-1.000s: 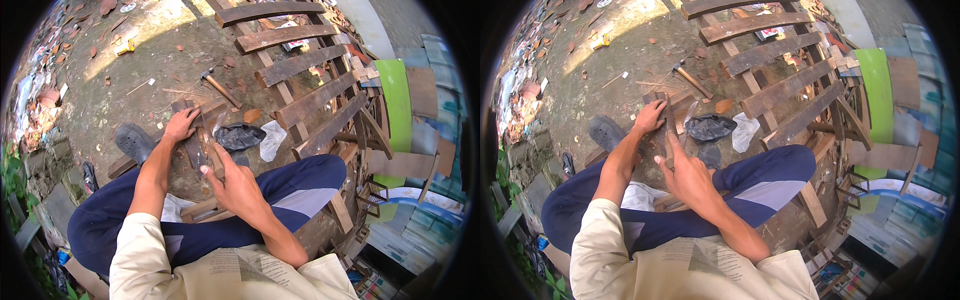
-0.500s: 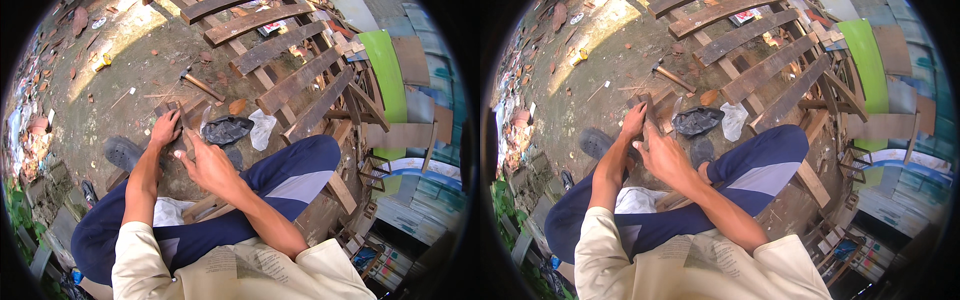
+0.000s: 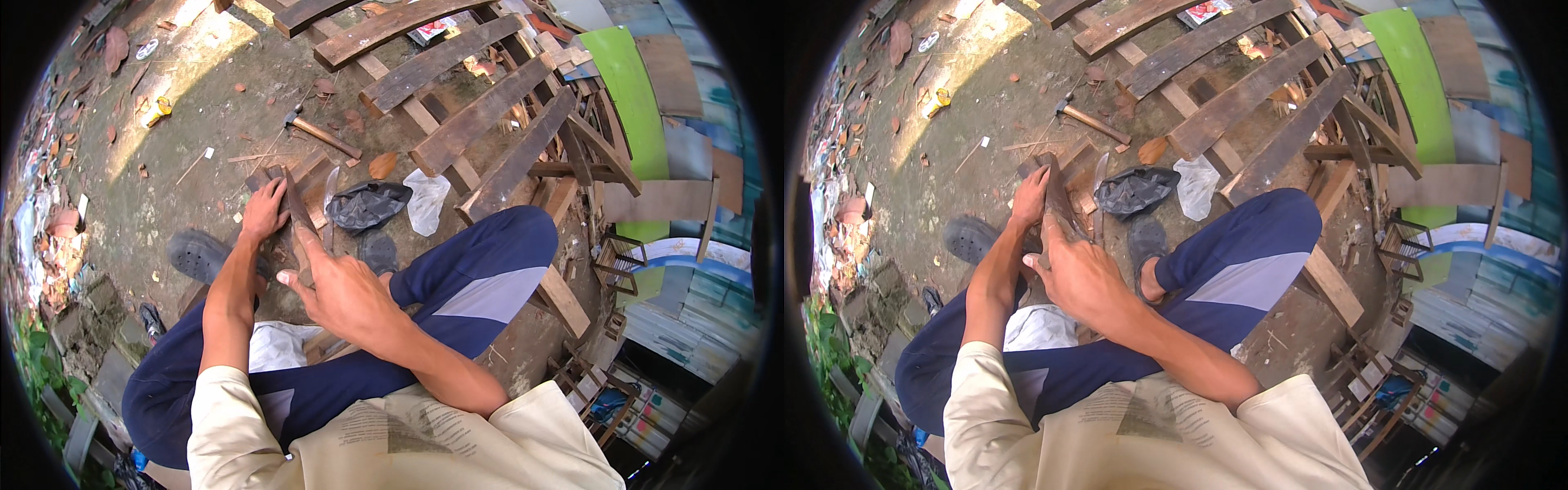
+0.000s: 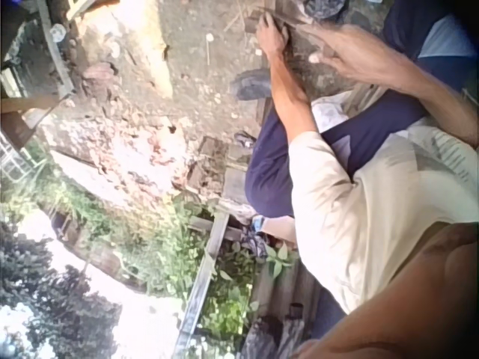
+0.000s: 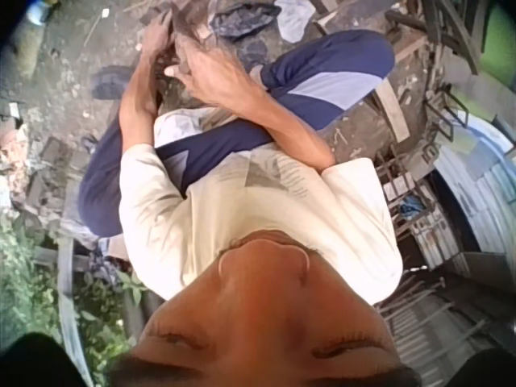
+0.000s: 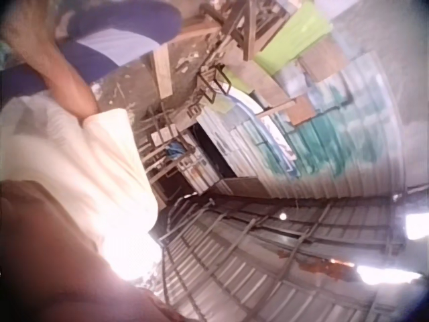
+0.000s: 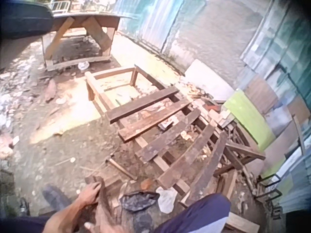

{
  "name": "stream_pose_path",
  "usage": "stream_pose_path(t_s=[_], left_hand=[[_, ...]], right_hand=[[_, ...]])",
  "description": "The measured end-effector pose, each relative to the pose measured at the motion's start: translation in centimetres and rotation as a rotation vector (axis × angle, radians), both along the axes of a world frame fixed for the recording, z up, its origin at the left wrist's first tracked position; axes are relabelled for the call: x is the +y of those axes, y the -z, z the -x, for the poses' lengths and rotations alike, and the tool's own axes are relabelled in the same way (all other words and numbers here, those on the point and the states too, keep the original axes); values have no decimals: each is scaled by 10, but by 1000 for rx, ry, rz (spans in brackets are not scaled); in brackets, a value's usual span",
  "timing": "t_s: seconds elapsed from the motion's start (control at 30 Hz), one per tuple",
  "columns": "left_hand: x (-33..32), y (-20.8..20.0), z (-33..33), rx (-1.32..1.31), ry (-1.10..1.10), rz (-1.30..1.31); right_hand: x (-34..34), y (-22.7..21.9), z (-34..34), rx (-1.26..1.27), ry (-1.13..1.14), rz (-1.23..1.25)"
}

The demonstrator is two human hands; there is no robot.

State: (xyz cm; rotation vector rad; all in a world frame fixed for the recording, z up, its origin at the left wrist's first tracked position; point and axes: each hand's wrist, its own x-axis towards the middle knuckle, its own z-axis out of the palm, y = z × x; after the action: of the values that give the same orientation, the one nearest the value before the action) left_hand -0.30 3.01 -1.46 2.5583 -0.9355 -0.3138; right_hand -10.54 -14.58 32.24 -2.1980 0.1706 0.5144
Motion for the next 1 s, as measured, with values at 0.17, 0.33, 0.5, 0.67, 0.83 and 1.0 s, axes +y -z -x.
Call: stream_pose_path(t_s=[0.17,0.33,0.5,0.67,0.83,1.0], left_hand=[[-5,0,-3,-9,13,5],[-8,-5,-1,32,13,3],[-7,-13,-2,50,4,3],[-4,-12,1,39,2,-33],[-5,-13,-1,47,-2,16],[-7,-13,-2,49,-11,12]], right_hand=[[-3,29,-7,-54,-11,39],[-6,7,-2,41,15,21],[-10,26,2,40,2,36],[-15,16,-1,46,-22,42],[-13,22,9,20,3,23],[-18,29,4,24,26,14]])
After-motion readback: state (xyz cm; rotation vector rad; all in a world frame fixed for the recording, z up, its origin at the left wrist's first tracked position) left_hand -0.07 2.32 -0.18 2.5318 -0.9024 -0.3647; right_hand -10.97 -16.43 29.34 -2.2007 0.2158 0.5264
